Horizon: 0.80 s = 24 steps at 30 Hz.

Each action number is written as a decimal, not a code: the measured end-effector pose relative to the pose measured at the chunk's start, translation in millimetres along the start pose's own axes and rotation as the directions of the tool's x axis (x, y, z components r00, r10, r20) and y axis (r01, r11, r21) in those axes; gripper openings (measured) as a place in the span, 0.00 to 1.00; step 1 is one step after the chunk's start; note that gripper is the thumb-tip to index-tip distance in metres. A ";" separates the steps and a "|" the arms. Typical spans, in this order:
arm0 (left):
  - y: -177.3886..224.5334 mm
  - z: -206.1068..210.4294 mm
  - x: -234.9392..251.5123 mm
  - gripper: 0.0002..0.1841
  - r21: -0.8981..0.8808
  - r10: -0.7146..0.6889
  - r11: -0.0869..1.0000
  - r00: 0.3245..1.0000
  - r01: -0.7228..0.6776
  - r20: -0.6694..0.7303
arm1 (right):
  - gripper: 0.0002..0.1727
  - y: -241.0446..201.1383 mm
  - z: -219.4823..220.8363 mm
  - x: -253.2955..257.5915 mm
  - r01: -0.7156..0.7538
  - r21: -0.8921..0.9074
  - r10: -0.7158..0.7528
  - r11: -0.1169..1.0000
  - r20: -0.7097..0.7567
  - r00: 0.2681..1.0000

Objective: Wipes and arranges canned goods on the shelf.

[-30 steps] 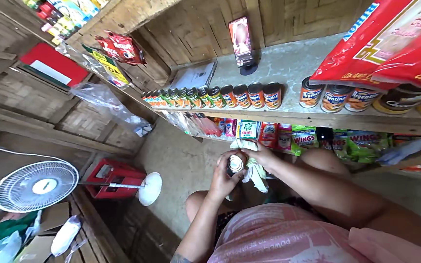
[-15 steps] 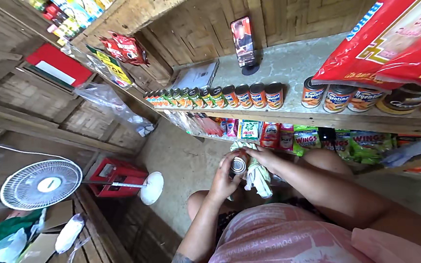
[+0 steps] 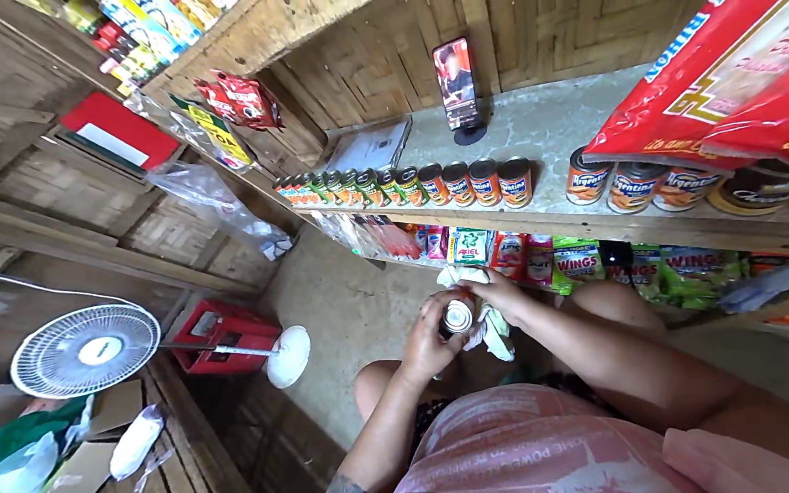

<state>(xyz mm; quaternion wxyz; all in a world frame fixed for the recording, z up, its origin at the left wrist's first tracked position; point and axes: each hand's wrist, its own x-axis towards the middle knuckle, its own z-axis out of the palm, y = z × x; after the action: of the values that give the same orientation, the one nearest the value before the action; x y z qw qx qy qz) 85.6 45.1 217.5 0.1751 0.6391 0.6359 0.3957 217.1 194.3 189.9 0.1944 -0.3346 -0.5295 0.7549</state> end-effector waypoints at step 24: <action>70.3 -13.3 111.4 0.35 0.178 0.312 0.936 0.950 -0.305 -0.013 | 0.30 8.8 0.8 -3.0 0.256 -0.660 -0.026 0.706 0.338 0.941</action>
<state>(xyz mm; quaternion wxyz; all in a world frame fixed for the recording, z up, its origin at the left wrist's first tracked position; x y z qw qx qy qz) 109.8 138.3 308.4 0.0415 0.7353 0.5634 0.3743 219.1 188.6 182.8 0.0285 -0.2207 -0.8214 0.5252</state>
